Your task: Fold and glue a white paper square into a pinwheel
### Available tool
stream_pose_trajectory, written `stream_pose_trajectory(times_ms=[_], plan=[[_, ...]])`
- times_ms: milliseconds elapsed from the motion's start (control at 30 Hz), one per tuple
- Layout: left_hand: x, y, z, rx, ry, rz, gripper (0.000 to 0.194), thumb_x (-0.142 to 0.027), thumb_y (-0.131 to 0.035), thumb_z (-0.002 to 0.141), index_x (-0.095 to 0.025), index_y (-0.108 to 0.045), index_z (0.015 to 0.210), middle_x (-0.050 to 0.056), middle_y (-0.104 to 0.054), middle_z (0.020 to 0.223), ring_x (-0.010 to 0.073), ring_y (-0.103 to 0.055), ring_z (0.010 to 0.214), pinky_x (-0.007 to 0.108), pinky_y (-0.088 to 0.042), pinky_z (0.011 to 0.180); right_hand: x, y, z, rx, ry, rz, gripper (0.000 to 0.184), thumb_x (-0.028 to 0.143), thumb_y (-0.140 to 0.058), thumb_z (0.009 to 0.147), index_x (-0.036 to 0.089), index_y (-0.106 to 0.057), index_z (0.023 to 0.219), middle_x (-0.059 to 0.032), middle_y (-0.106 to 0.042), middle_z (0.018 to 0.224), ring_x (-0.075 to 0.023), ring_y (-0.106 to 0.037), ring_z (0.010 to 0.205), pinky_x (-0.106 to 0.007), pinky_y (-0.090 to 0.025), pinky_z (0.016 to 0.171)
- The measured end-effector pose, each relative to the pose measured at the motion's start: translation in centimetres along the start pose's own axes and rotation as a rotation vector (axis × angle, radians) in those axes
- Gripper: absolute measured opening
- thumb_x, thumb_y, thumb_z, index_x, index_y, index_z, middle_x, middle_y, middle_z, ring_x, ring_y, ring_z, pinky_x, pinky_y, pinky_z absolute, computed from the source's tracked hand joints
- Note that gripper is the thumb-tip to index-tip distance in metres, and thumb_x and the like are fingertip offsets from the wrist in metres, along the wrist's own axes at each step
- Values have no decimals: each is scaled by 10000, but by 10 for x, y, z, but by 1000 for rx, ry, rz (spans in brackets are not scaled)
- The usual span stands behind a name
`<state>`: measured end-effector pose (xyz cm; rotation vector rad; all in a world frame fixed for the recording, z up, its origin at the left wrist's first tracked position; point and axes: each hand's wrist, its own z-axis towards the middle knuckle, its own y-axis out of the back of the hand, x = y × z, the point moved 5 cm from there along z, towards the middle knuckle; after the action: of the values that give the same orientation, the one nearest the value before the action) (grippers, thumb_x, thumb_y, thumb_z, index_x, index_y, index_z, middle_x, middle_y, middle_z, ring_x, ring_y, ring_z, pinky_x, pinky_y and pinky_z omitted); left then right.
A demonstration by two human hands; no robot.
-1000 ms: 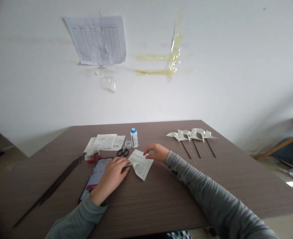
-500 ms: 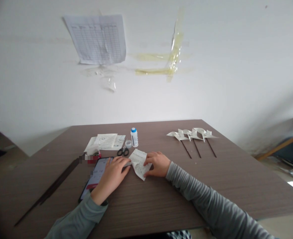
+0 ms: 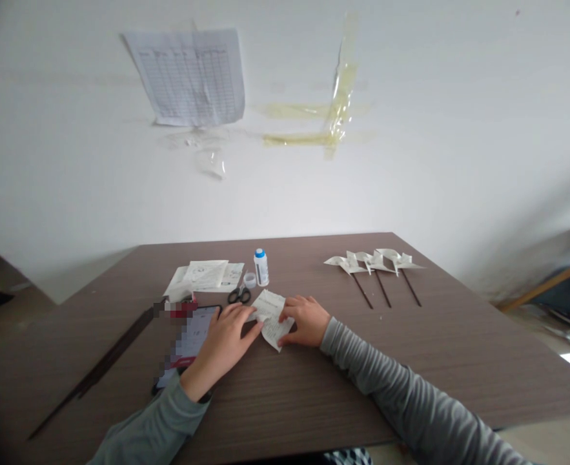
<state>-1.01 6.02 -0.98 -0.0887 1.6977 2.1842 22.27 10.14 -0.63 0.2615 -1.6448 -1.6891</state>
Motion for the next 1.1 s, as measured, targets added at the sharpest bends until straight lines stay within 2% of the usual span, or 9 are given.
stream_pose_trajectory(times_ms=[133,267,367,500,600,733,867,1000,1100], plan=[[-5,2,-2,12,-20,-19,341,-354,-857,1161,-269,-917,1486,164,-939,1611,492,-762,1691,793,-510,1521,-1,-1,0,-19,-7,8,294,437,-1170,962,320,-999,1171,-78,-914,1228,-332,-848,1215,-473,-680,1119],[-6,4,-3,18,-14,-30,354,-306,-913,1116,-256,-917,1466,177,-935,1601,502,-778,1681,808,-505,1532,-3,-2,2,-20,-9,17,266,404,-1155,970,309,-989,1155,-67,-926,1210,-318,-865,1203,-476,-667,1151],[-6,5,-3,27,-27,-37,333,-290,-911,1125,-250,-926,1455,183,-931,1607,491,-779,1680,824,-494,1534,-4,-1,2,-15,-22,50,237,285,-1095,982,303,-994,1195,-73,-948,1208,-319,-894,1193,-489,-668,1185],[-6,5,-3,50,-26,-36,339,-295,-917,1125,-247,-935,1460,188,-929,1615,492,-771,1688,833,-484,1539,-5,2,-2,-18,-1,100,367,84,-894,980,283,-1015,1264,-97,-977,1250,-323,-926,1203,-487,-683,1214],[-7,5,-4,54,-31,-18,349,-293,-899,1133,-256,-930,1478,180,-930,1616,487,-771,1689,842,-492,1530,-6,2,-4,-43,22,88,444,17,-828,964,304,-1034,1233,-98,-989,1291,-332,-931,1290,-479,-675,1283],[-6,4,-4,32,-46,6,353,-269,-885,1124,-282,-925,1474,149,-940,1600,472,-785,1671,830,-513,1521,-9,-2,-3,-54,50,41,321,90,-894,1038,345,-1028,1179,-59,-985,1250,-301,-935,1257,-495,-677,1301],[-4,2,-5,-4,-48,14,357,-253,-892,1101,-306,-927,1452,131,-948,1584,467,-803,1642,783,-545,1512,-11,-5,-3,-87,75,35,149,209,-906,1149,314,-1012,1151,-75,-979,1204,-305,-932,1187,-558,-695,1274],[-5,3,-5,25,-47,7,387,-240,-865,1100,-321,-924,1474,122,-947,1598,455,-796,1651,742,-536,1531,-12,-8,-4,-123,71,41,157,190,-897,1163,295,-997,1101,-74,-967,1150,-297,-930,1138,-580,-697,1275],[-7,6,-5,65,-40,-12,424,-226,-803,1116,-288,-909,1522,134,-932,1630,456,-776,1677,764,-502,1551,-12,-11,-4,-152,73,43,194,197,-894,1153,329,-982,1042,-50,-946,1091,-290,-914,1108,-563,-702,1246]])
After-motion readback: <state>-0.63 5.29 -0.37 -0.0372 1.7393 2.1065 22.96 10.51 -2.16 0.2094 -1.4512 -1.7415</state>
